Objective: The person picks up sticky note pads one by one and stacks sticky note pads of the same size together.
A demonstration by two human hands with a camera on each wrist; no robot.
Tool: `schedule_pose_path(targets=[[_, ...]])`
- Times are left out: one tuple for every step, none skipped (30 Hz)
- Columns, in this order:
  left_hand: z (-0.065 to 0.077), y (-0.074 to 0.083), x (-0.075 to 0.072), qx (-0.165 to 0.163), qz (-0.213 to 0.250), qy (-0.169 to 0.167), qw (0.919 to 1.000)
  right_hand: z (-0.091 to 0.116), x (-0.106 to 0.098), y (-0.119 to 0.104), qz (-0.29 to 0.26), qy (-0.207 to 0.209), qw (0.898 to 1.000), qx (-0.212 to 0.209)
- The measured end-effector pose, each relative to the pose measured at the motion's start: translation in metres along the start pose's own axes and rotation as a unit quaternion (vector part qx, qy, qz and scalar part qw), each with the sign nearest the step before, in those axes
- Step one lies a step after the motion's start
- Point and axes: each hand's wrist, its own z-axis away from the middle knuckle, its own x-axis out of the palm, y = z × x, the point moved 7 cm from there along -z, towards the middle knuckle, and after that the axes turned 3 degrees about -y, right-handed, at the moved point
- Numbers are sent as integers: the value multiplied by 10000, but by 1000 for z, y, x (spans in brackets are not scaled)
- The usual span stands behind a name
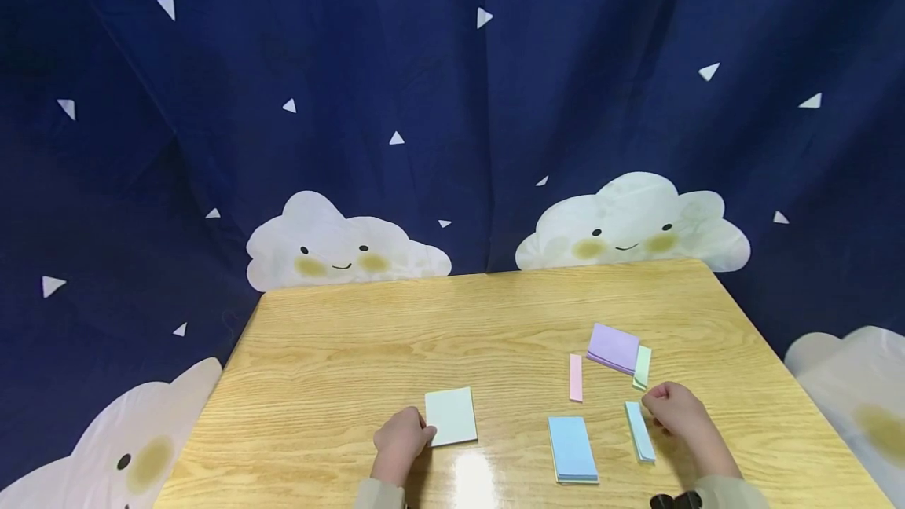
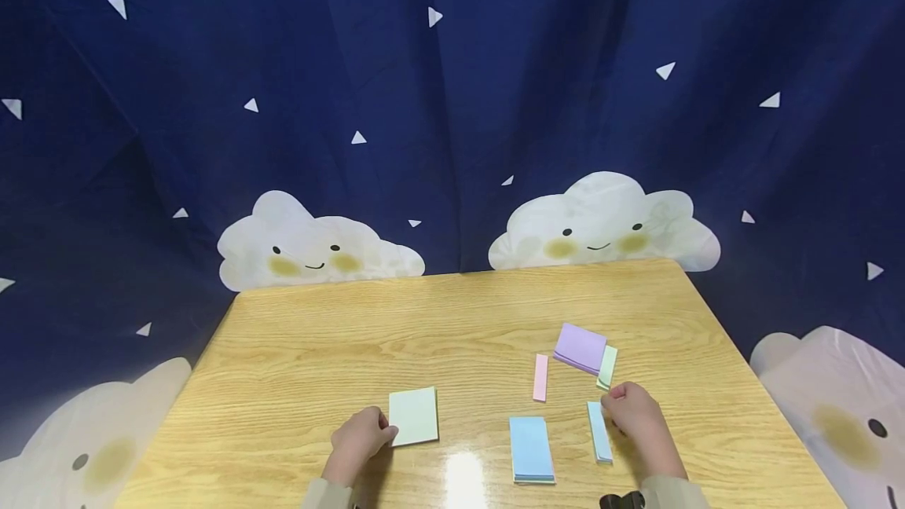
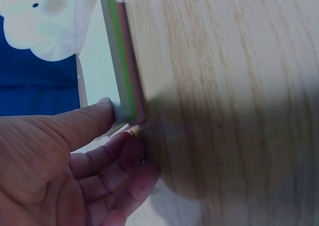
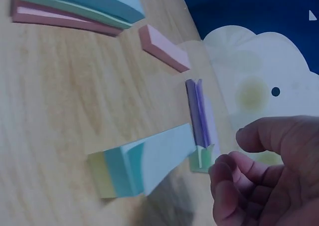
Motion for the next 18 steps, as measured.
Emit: schedule_pose_path(targets=[[0, 0, 0, -7, -1, -9, 10000, -1, 0, -1, -48, 17, 10000, 22], [0, 0, 0, -13, 4, -5, 10000, -2, 0, -3, -90, 18, 10000, 29], [0, -1, 0, -17, 4, -1, 10000, -2, -1, -4, -129, 14, 9999, 36], [0, 0, 0, -11, 4, 17, 10000, -3, -1, -6, -160, -3, 9999, 36], [0, -1, 0, -12, 1, 38, 10000, -4, -1, -8, -174, -12, 9998, 36], [0, -1, 0, -8, -9, 54, 10000, -4, -1, -9, -176, -21, 9998, 32], [-1, -1, 0, -13, 0, 70, 10000, -5, 0, -11, -165, -44, 9999, 24], [-1, -1, 0, -13, 6, 77, 10000, -6, 0, -12, -147, -59, 9999, 17], [-1, -1, 0, -18, 18, 81, 10000, -7, 0, -14, -129, -67, 9999, -1], [-1, -1, 1, -19, 24, 81, 10000, -8, 0, -16, -121, -82, 9999, 3], [-1, -2, 1, -32, 28, 69, 10000, -9, 1, -17, -111, -92, 9999, 6], [-1, -2, 1, -32, 34, 67, 10000, -10, 1, -18, -97, -101, 9999, 7], [-1, -2, 1, -41, 49, 68, 10000, -11, 1, -20, -74, -126, 9999, -15], [-1, -2, 1, -35, 59, 78, 9999, -13, 2, -22, -43, -146, 9999, -26], [-1, -2, 2, -36, 72, 85, 9999, -14, 2, -24, -28, -175, 9998, -52], [-1, -2, 2, -34, 82, 96, 9999, -15, 3, -27, -30, -202, 9998, -72], [0, -2, 2, -37, 98, 105, 9999, -17, 4, -28, -21, -219, 9997, -96], [0, -2, 2, -30, 92, 116, 9999, -18, 4, -30, -23, -228, 9997, -107]])
